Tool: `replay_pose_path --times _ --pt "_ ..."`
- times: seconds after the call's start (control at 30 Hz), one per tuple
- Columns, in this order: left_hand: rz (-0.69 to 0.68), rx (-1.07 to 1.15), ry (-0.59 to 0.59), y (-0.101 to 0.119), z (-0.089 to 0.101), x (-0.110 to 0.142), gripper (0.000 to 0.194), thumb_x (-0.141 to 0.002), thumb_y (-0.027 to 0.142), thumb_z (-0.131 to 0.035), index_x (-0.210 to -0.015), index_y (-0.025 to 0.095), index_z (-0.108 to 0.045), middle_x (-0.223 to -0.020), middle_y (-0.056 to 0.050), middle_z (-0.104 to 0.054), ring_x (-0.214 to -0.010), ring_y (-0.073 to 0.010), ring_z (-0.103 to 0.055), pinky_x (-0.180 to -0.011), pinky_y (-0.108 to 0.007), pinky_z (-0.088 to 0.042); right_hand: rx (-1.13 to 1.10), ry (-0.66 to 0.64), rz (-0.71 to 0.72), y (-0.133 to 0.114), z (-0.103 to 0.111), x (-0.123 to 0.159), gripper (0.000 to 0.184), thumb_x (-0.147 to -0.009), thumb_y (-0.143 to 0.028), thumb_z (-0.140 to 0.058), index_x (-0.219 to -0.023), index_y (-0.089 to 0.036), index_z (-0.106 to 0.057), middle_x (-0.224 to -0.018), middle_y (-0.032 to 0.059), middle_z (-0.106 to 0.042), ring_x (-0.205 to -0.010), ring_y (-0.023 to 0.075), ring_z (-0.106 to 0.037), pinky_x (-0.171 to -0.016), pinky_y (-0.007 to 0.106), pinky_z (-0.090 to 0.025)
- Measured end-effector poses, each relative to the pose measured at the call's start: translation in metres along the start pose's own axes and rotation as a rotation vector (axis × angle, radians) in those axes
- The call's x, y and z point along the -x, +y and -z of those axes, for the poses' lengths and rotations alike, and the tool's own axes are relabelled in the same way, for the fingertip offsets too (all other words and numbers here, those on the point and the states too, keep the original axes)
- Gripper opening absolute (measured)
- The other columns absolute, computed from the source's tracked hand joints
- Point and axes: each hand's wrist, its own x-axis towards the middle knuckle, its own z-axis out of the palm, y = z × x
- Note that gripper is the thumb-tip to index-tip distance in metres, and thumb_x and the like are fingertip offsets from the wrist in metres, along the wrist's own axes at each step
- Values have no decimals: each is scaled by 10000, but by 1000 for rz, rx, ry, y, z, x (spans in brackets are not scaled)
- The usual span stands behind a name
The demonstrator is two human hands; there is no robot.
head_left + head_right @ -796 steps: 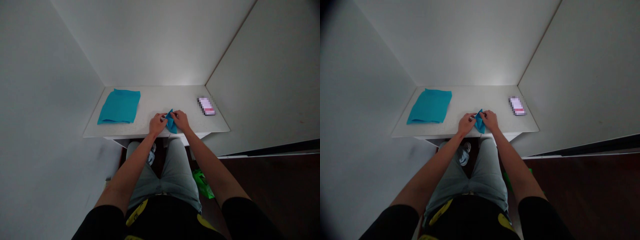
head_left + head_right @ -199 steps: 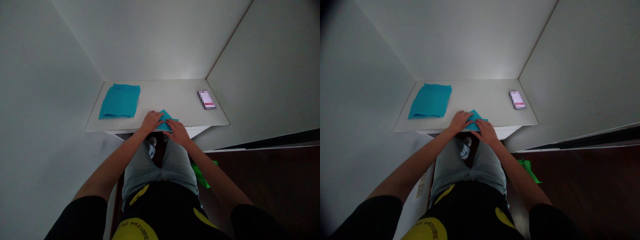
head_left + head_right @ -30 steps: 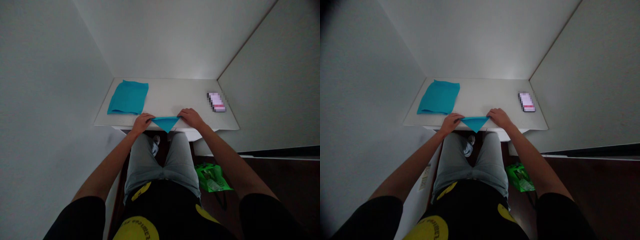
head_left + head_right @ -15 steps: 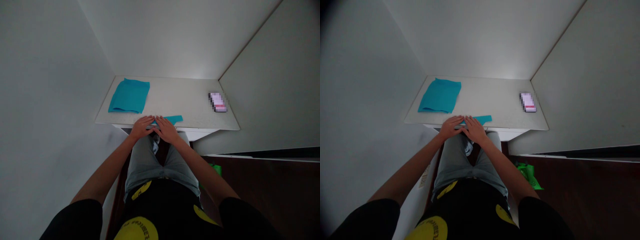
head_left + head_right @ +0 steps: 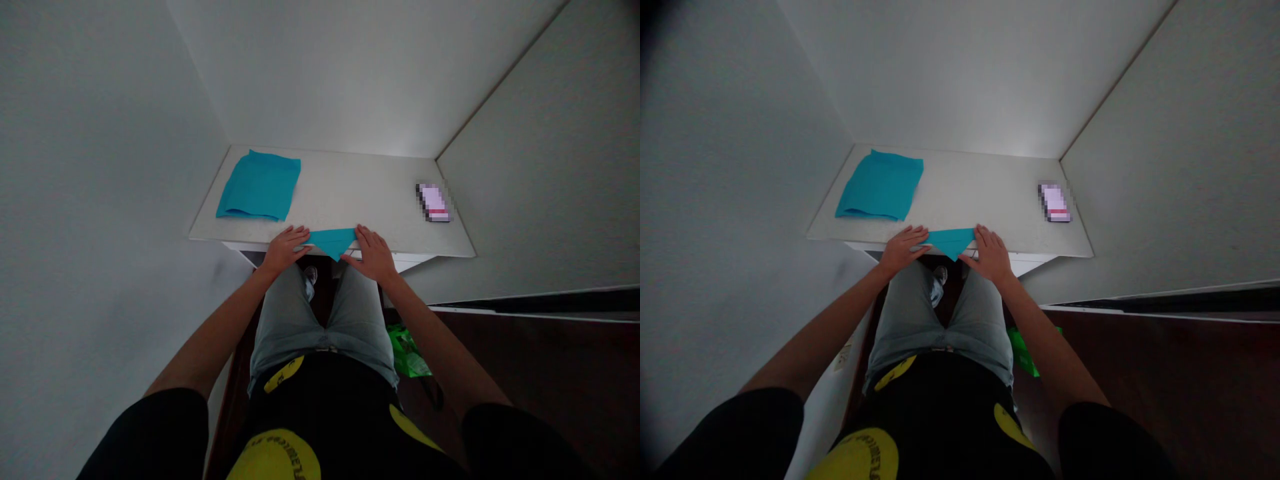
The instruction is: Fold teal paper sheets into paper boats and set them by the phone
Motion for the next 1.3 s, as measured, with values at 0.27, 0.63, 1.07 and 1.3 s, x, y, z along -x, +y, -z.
replay_pose_path --times 0.27,0.63,1.07,1.3 --pt "327 146 -45 14 23 -22 356 -1054 550 -648 -1046 241 -825 -1079 -65 -853 -1038 -261 -802 -1064 -448 -589 -75 69 -66 -8 11 -4 396 -1094 -505 -606 -1311 -212 -760 -1313 165 -754 -1256 348 -645 -1114 521 -432" --pt "465 -88 -33 9 30 -65 245 -965 459 -714 -890 226 -691 -888 -73 -747 -833 -259 -672 -814 -394 -537 -358 93 -312 13 3 -38 327 -1051 -452 -560 -1112 -197 -756 -959 86 -781 -829 233 -699 -801 365 -543" --pt "-67 -139 -264 81 -54 -68 526 -1129 418 -468 -1631 282 -553 -1728 -73 -489 -1634 -367 -405 -1356 -678 -262 44 74 -161 -7 7 -20 417 -1144 -341 -447 -1412 -200 -733 -1387 177 -716 -1221 342 -618 -1041 498 -486" --pt "-34 -82 -259 63 -54 -68 528 -1142 440 -424 -1621 266 -560 -1700 -76 -529 -1621 -318 -439 -1362 -597 -310 16 86 -107 -24 -1 7 568 -1166 -471 -371 -1642 -214 -541 -1630 142 -593 -1384 382 -529 -1138 567 -423"
